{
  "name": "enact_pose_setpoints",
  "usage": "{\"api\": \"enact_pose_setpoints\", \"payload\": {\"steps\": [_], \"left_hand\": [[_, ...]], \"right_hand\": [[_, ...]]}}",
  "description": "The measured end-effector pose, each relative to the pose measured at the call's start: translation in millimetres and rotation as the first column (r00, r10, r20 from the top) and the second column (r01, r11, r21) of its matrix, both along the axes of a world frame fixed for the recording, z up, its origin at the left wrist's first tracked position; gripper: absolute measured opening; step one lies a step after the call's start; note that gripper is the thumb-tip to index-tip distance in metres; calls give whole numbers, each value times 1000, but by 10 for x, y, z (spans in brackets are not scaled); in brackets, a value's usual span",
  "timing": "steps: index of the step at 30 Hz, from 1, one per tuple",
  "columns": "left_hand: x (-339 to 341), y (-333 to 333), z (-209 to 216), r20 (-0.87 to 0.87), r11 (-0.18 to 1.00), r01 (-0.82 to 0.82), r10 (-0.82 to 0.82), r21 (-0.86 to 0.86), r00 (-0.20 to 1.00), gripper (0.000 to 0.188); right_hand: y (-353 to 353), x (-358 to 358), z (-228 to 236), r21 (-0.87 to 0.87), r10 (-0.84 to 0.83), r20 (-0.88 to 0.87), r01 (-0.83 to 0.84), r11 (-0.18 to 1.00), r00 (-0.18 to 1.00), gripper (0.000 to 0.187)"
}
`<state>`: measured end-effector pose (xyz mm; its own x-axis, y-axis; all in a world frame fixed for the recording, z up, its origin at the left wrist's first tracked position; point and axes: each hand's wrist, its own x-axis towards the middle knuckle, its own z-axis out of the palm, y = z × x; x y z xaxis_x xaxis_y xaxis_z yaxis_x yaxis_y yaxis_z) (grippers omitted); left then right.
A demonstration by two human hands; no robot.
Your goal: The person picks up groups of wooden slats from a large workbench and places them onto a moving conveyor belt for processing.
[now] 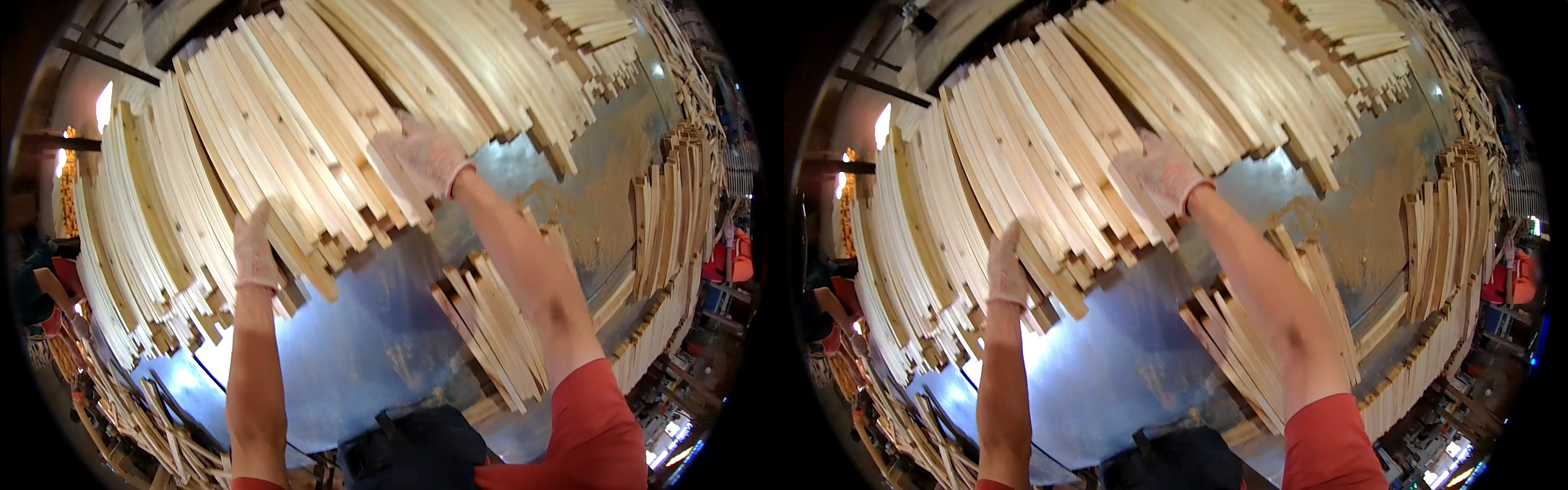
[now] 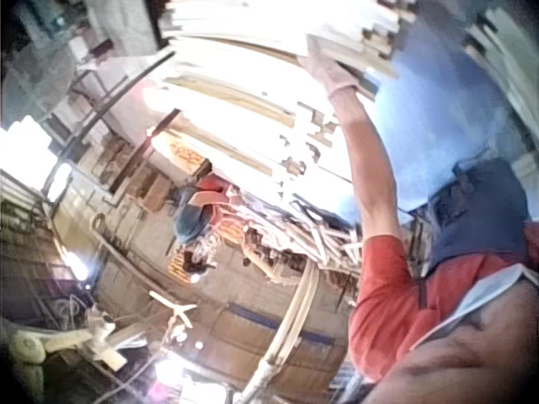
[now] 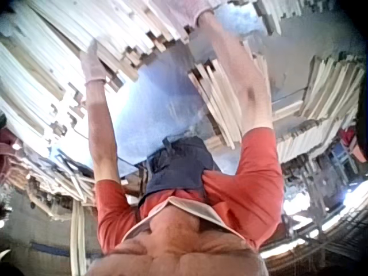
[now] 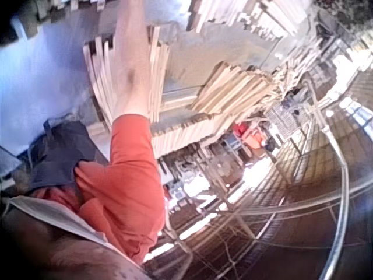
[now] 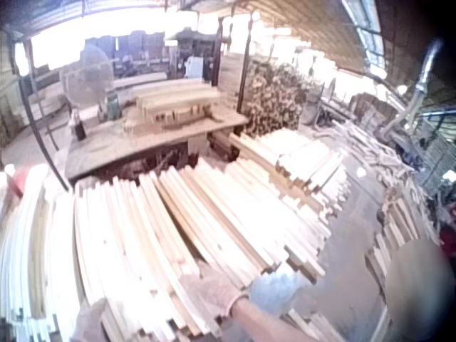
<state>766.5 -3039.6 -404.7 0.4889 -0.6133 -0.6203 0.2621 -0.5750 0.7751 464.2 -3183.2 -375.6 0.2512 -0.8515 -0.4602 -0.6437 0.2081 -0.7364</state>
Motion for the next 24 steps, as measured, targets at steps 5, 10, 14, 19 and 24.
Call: {"api": "enact_pose_setpoints", "payload": {"steps": [5,10,14,19,24], "left_hand": [[11,59,-138,141,997,80,-82,20,987,82],[-170,217,47,254,981,147,-176,128,951,60],[-186,550,-6,18,998,12,-11,-56,1000,50],[-289,356,23,31,998,-52,51,32,998,64],[-96,346,-525,88,993,-4,-7,121,996,89]], "right_hand": [[28,-78,-521,124,-143,368,104,987,919,93],[361,-369,-651,210,-208,332,143,967,920,100],[522,-534,-263,308,-176,239,98,946,955,104],[318,-473,-331,60,-68,129,61,996,989,104],[362,-450,-645,-277,250,-350,-355,893,903,66]]}}
